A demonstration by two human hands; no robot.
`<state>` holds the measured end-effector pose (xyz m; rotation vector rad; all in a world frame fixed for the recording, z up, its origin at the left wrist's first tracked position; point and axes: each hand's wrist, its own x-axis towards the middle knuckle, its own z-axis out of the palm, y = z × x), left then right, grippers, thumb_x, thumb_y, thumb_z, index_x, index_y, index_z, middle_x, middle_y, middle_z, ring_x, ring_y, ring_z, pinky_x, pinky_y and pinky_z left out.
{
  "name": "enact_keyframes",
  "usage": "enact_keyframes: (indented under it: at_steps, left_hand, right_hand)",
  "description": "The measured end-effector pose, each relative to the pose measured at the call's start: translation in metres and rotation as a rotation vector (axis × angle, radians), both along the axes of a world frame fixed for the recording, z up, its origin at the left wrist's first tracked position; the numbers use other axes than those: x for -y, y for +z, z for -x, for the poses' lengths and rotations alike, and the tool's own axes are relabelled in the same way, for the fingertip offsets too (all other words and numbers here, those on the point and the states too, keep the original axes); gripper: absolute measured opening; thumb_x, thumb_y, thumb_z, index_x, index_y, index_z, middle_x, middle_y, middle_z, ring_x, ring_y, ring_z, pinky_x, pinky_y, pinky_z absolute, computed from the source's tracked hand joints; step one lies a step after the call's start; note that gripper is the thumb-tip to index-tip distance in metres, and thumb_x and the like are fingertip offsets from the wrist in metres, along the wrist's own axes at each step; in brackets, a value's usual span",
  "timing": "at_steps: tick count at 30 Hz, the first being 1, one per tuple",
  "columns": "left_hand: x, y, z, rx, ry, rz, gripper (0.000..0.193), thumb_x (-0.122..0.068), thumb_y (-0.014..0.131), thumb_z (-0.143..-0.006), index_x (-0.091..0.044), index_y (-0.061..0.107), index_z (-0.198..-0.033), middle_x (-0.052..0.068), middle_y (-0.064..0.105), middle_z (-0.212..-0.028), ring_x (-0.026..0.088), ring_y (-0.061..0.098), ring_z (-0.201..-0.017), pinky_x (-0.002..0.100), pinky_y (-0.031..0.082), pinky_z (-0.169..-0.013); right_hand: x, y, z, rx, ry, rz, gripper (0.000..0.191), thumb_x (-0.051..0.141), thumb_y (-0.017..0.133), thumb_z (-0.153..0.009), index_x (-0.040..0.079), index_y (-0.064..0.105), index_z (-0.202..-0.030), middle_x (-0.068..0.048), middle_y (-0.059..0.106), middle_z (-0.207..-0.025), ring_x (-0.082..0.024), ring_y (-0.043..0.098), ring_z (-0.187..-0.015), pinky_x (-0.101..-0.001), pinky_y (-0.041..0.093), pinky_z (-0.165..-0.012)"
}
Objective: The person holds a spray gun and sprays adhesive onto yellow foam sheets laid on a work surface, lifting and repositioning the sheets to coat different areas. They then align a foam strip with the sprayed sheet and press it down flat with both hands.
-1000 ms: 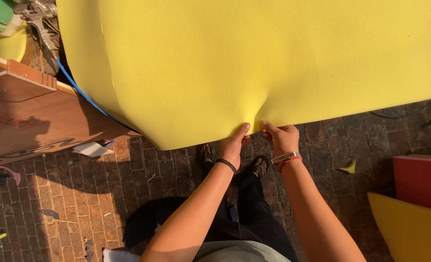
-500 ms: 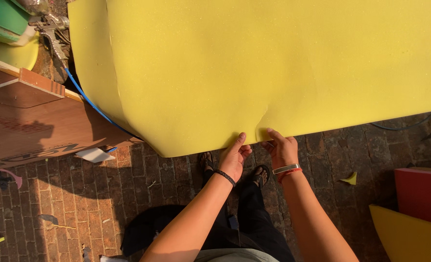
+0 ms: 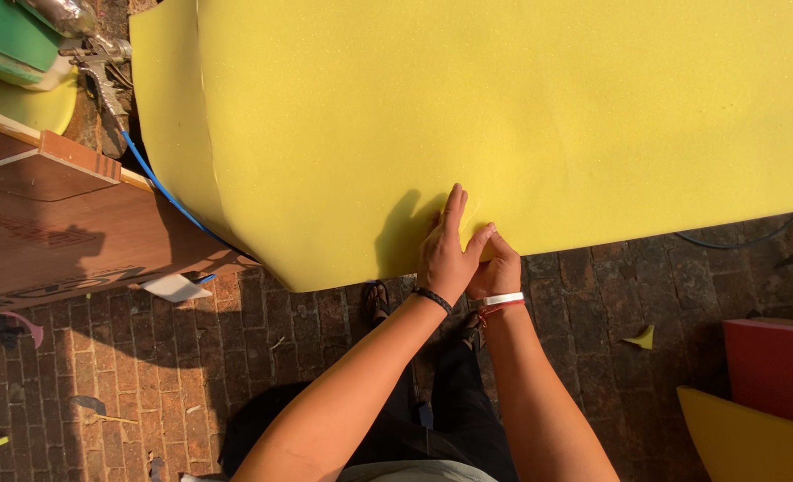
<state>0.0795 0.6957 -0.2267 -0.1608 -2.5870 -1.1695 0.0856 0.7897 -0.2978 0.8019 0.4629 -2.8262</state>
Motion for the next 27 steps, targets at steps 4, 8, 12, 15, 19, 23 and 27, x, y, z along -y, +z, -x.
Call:
enact_keyframes:
  at_steps: [4, 8, 12, 15, 19, 23, 27]
  left_hand:
    - [-0.005, -0.015, 0.007, 0.113, 0.031, -0.040, 0.083, -0.024, 0.073, -0.095, 0.001, 0.025, -0.159, 0.015, 0.066, -0.137, 0.033, 0.062, -0.129, 0.039, 0.054, -0.101]
    - [-0.009, -0.027, 0.012, 0.150, 0.102, 0.018, 0.070, -0.014, 0.068, -0.097, -0.006, 0.033, -0.158, 0.007, 0.073, -0.129, 0.023, 0.069, -0.122, 0.033, 0.059, -0.096]
    - [-0.011, -0.023, 0.019, 0.144, 0.117, 0.105, 0.067, -0.013, 0.069, -0.095, -0.011, 0.039, -0.155, 0.001, 0.077, -0.120, 0.021, 0.072, -0.114, 0.034, 0.059, -0.092]
    - [0.012, -0.012, 0.018, 0.302, 0.004, -0.114, 0.075, -0.015, 0.066, -0.096, -0.007, 0.029, -0.160, 0.004, 0.076, -0.117, 0.022, 0.072, -0.110, 0.034, 0.058, -0.091]
    - [0.068, -0.002, -0.012, 0.215, 0.003, -0.218, 0.045, -0.023, 0.063, -0.102, -0.006, 0.056, -0.144, 0.013, 0.076, -0.121, 0.026, 0.074, -0.110, 0.036, 0.059, -0.091]
    - [0.133, -0.003, -0.053, 0.430, 0.285, -0.646, 0.032, -0.027, 0.061, -0.103, -0.004, 0.070, -0.123, 0.011, 0.079, -0.099, 0.021, 0.075, -0.085, 0.032, 0.062, -0.076]
    - [0.201, 0.008, -0.081, 0.548, 0.683, -0.866, 0.034, -0.033, 0.065, -0.099, -0.005, 0.072, -0.117, 0.011, 0.078, -0.095, 0.022, 0.072, -0.081, 0.034, 0.058, -0.071]
  right_hand:
    - [0.004, 0.022, -0.001, 0.028, 0.004, -0.001, 0.034, 0.028, 0.052, -0.103, 0.005, 0.059, -0.126, -0.012, 0.065, -0.126, -0.028, 0.062, -0.117, -0.0446, 0.051, -0.103]
    - [0.004, 0.037, 0.001, 0.026, 0.031, -0.042, 0.042, 0.031, 0.052, -0.102, 0.005, 0.056, -0.134, -0.013, 0.064, -0.131, -0.029, 0.062, -0.120, -0.0451, 0.050, -0.105]
    - [0.002, 0.033, 0.002, -0.034, 0.071, -0.026, 0.043, 0.032, 0.053, -0.104, 0.003, 0.055, -0.137, -0.013, 0.063, -0.134, -0.028, 0.061, -0.124, -0.0442, 0.049, -0.106]
    - [-0.005, 0.032, 0.000, -0.016, 0.103, -0.010, 0.046, 0.035, 0.055, -0.105, 0.004, 0.053, -0.139, -0.012, 0.063, -0.135, -0.027, 0.059, -0.126, -0.0427, 0.048, -0.108]
    - [-0.023, 0.048, -0.008, 0.176, 0.399, -0.254, 0.061, 0.048, 0.052, -0.099, 0.008, 0.051, -0.144, -0.010, 0.065, -0.136, -0.026, 0.060, -0.125, -0.0426, 0.045, -0.103]
    - [-0.021, 0.076, -0.016, 0.141, 1.039, -0.482, 0.071, 0.058, 0.049, -0.096, 0.005, 0.057, -0.142, -0.016, 0.073, -0.132, -0.028, 0.068, -0.121, -0.0426, 0.051, -0.100]
    - [0.035, 0.098, -0.009, -0.054, 1.273, -0.728, 0.059, 0.046, 0.061, -0.092, 0.003, 0.069, -0.132, -0.014, 0.078, -0.121, -0.026, 0.074, -0.110, -0.0416, 0.055, -0.094]
